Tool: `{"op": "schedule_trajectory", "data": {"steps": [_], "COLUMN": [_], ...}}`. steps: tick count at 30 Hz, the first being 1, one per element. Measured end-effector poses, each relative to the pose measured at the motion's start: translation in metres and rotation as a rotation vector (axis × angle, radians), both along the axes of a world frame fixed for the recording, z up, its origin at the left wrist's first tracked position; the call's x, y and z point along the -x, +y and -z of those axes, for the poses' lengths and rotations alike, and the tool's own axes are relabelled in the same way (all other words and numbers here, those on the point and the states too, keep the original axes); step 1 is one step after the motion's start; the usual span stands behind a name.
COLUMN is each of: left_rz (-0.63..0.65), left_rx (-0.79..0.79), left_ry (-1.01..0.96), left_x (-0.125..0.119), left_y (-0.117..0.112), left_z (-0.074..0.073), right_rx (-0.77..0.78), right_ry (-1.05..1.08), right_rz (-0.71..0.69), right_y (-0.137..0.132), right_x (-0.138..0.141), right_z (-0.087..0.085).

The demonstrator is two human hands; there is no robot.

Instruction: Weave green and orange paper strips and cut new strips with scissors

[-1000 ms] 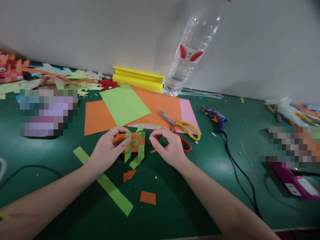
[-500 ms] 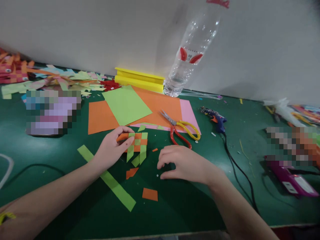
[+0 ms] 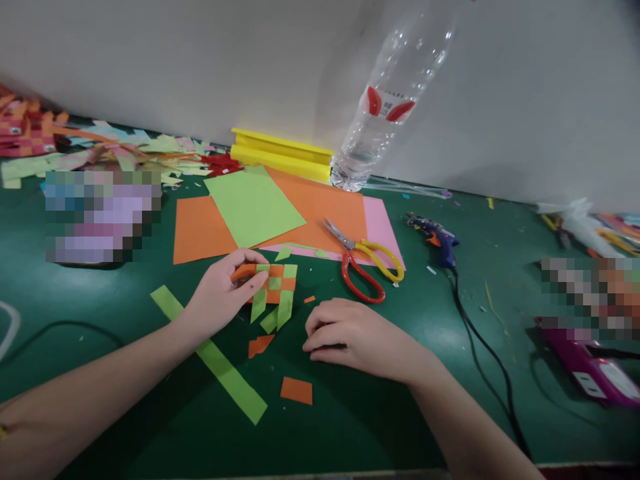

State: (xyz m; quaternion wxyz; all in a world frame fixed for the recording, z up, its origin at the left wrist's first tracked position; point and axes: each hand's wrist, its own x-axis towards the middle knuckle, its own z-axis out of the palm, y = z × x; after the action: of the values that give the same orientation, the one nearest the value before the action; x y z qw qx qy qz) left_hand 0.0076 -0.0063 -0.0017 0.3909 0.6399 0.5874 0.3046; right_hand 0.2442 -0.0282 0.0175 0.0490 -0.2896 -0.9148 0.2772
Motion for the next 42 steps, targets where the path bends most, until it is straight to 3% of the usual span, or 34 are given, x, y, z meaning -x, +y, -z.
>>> {"op": "schedule_trajectory", "data": {"steps": [8,22,27,37,42], "left_rz": [0.011,0.078,0.101,0.099,0.092], "left_rx": [-0.009,0.101,0.110,0.109,0.149], "left_ry": [0.002,-0.132,-0.161,-0.182,-0.230], "left_x": [-0.001,-0.010,-0.009,-0.010,-0.011], "left_y": [-0.001,-0.015,-0.015,-0.014,-0.015], "left_z": [-0.002,-0.001,0.001,-0.001,-0.002], "right_rx": [-0.056,-0.360,-0.372,-0.321,-0.376], "right_ry": [0.077,0.559,0.555,0.586,0.604], "right_rz": [0.037,0.379,0.478,0.519,0.539], "right_y": [-0.001,-0.002,-0.004,-0.006,-0.008], "right_x": [0.002,0.005,0.008,0.012,0.013], "right_z": [0.003,0.009,0.008,0.012,0.010]}}
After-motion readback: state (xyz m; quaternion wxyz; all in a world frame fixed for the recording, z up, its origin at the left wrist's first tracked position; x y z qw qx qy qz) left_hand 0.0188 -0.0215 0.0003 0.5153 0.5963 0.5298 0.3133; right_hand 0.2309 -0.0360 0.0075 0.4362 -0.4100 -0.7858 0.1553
